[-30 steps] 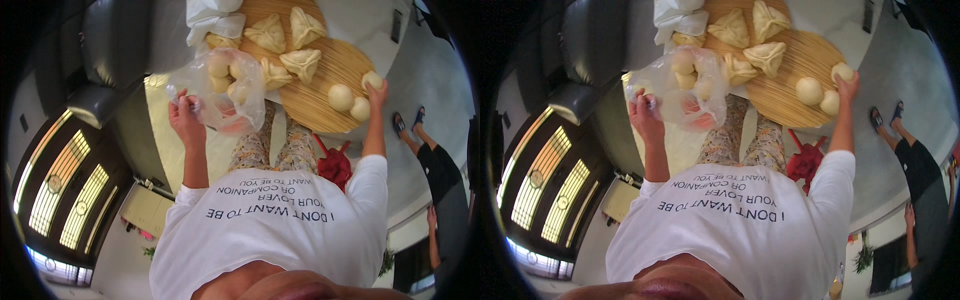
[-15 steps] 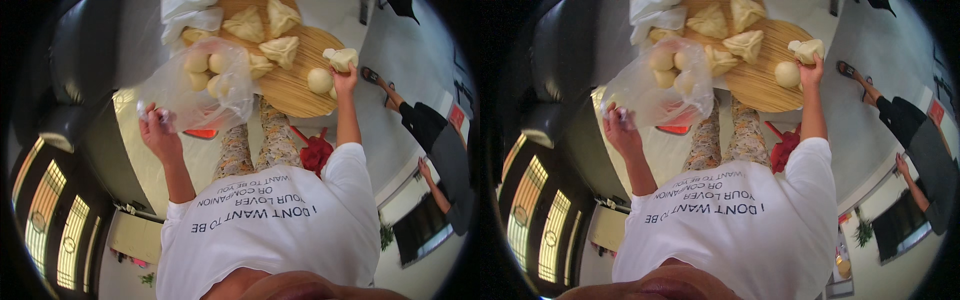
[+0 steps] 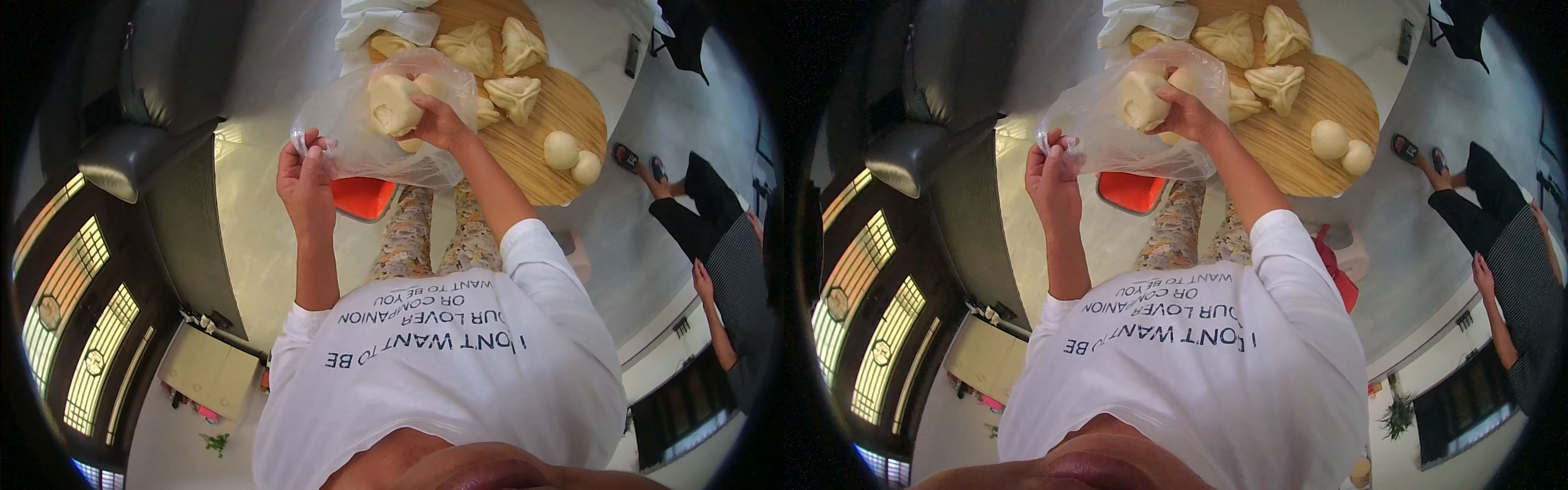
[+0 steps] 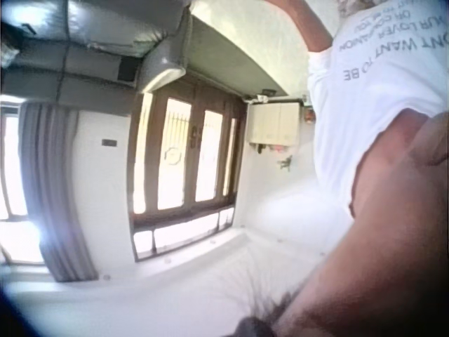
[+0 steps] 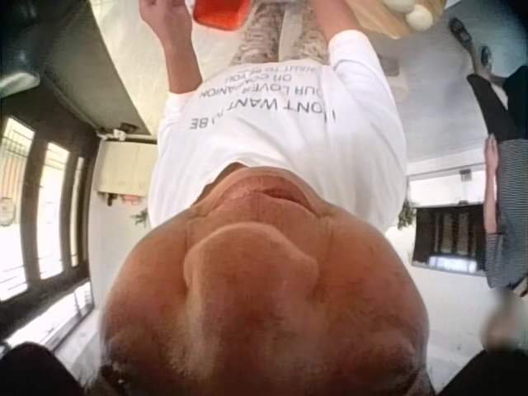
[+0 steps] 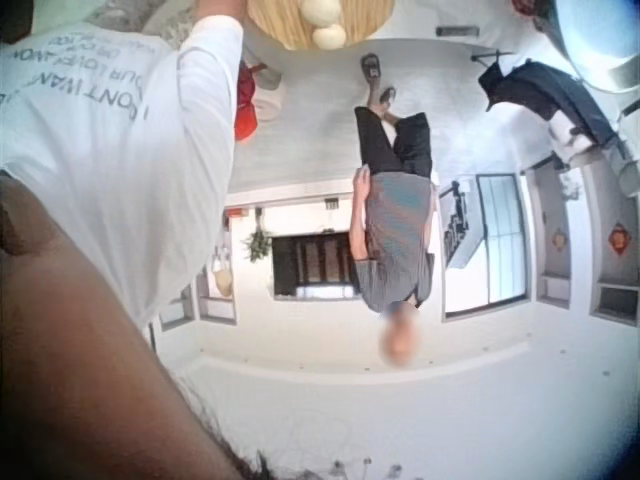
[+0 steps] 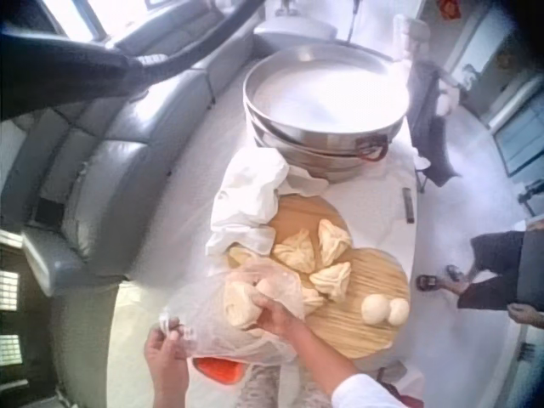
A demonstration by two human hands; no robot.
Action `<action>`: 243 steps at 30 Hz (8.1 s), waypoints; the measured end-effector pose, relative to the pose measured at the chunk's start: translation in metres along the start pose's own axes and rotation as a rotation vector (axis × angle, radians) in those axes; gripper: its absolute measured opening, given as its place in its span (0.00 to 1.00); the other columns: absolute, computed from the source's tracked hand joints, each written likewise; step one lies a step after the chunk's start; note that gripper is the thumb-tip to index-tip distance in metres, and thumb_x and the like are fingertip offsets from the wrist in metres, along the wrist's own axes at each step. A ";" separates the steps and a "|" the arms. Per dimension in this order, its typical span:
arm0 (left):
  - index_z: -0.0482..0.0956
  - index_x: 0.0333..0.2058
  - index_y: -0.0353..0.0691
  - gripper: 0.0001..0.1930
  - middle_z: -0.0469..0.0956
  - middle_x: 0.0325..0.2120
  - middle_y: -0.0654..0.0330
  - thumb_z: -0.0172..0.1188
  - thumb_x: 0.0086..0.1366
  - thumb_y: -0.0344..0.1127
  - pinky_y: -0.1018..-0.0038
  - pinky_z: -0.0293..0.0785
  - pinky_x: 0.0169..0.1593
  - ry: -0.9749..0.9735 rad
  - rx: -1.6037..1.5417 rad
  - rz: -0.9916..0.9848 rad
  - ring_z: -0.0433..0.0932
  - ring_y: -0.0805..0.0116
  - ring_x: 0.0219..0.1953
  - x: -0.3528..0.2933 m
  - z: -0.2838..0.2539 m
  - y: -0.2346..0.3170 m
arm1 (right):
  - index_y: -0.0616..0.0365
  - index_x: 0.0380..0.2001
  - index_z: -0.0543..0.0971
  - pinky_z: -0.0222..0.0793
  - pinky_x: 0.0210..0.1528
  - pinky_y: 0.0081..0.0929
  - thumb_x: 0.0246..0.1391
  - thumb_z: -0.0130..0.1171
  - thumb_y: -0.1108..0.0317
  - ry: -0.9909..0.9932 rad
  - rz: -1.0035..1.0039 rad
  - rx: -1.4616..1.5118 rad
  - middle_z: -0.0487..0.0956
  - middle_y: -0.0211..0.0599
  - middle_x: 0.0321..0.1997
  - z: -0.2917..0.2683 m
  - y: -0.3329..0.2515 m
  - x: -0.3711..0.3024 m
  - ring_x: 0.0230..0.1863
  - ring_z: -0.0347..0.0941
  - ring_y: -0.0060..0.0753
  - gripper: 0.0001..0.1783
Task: The person picks up shaped pieces of dough from a wooden board by hand and places them into a plastic bag.
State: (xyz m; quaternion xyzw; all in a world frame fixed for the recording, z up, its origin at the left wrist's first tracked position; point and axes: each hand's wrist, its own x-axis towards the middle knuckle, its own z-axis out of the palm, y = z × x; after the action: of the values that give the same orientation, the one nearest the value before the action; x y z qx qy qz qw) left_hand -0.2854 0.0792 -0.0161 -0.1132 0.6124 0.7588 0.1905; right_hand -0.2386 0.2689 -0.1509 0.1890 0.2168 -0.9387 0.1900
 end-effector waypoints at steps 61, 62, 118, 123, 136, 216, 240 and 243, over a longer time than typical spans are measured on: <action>0.69 0.37 0.33 0.09 0.73 0.25 0.59 0.48 0.57 0.26 0.76 0.67 0.33 -0.052 -0.002 -0.006 0.70 0.74 0.27 0.015 0.009 0.021 | 0.41 0.45 0.65 0.53 0.46 0.39 0.40 0.46 0.70 0.534 -0.846 -2.134 0.65 0.34 0.44 -0.013 0.052 0.010 0.48 0.60 0.35 0.24; 0.69 0.37 0.32 0.09 0.73 0.25 0.58 0.48 0.56 0.26 0.77 0.67 0.33 -0.029 0.019 -0.007 0.70 0.73 0.27 0.015 0.009 0.020 | 0.41 0.46 0.64 0.51 0.48 0.41 0.41 0.45 0.69 0.440 -0.857 -2.171 0.64 0.35 0.45 -0.020 0.059 0.011 0.50 0.58 0.35 0.24; 0.70 0.37 0.29 0.10 0.72 0.23 0.57 0.48 0.57 0.26 0.78 0.64 0.33 -0.045 0.230 0.083 0.69 0.72 0.26 0.012 0.031 0.015 | 0.60 0.40 0.68 0.60 0.45 0.39 0.39 0.55 0.61 0.794 -0.793 -1.348 0.71 0.49 0.36 0.020 0.047 0.075 0.40 0.66 0.47 0.23; 0.70 0.37 0.30 0.09 0.72 0.23 0.58 0.48 0.56 0.25 0.81 0.65 0.31 0.010 0.131 0.060 0.69 0.75 0.26 0.016 0.021 0.016 | 0.61 0.35 0.73 0.67 0.37 0.29 0.42 0.55 0.70 0.418 -0.460 -1.148 0.74 0.41 0.33 0.016 0.020 -0.019 0.34 0.71 0.35 0.13; 0.69 0.39 0.32 0.11 0.72 0.24 0.59 0.48 0.56 0.26 0.82 0.62 0.32 -0.140 0.210 0.020 0.67 0.77 0.26 0.019 0.046 -0.005 | 0.50 0.55 0.52 0.56 0.51 0.45 0.22 0.67 0.48 1.615 0.257 -1.527 0.60 0.50 0.53 -0.223 -0.017 -0.197 0.53 0.56 0.52 0.54; 0.70 0.36 0.32 0.08 0.73 0.24 0.59 0.48 0.58 0.27 0.81 0.66 0.35 -0.014 0.067 0.091 0.70 0.75 0.26 0.011 0.021 -0.003 | 0.60 0.40 0.68 0.60 0.47 0.33 0.38 0.52 0.74 1.171 -0.358 -1.251 0.69 0.46 0.43 -0.172 0.044 -0.165 0.45 0.64 0.47 0.20; 0.69 0.37 0.31 0.09 0.72 0.24 0.59 0.47 0.58 0.27 0.78 0.67 0.38 0.058 -0.032 0.049 0.70 0.74 0.28 0.017 -0.008 -0.002 | 0.55 0.44 0.67 0.59 0.47 0.42 0.34 0.59 0.59 0.833 -0.172 -1.920 0.64 0.39 0.49 -0.076 0.001 -0.063 0.53 0.56 0.45 0.30; 0.69 0.37 0.31 0.09 0.72 0.25 0.58 0.48 0.57 0.27 0.79 0.66 0.38 0.038 -0.017 0.042 0.70 0.75 0.29 0.016 -0.008 -0.001 | 0.59 0.45 0.66 0.61 0.47 0.31 0.35 0.59 0.58 0.940 -0.244 -1.424 0.66 0.39 0.47 -0.067 -0.009 -0.095 0.50 0.61 0.38 0.31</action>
State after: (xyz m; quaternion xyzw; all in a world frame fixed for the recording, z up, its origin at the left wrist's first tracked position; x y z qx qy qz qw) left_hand -0.3002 0.0736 -0.0253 -0.1161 0.6117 0.7656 0.1620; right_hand -0.1423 0.3343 -0.1622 0.3693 0.8287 -0.4174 0.0517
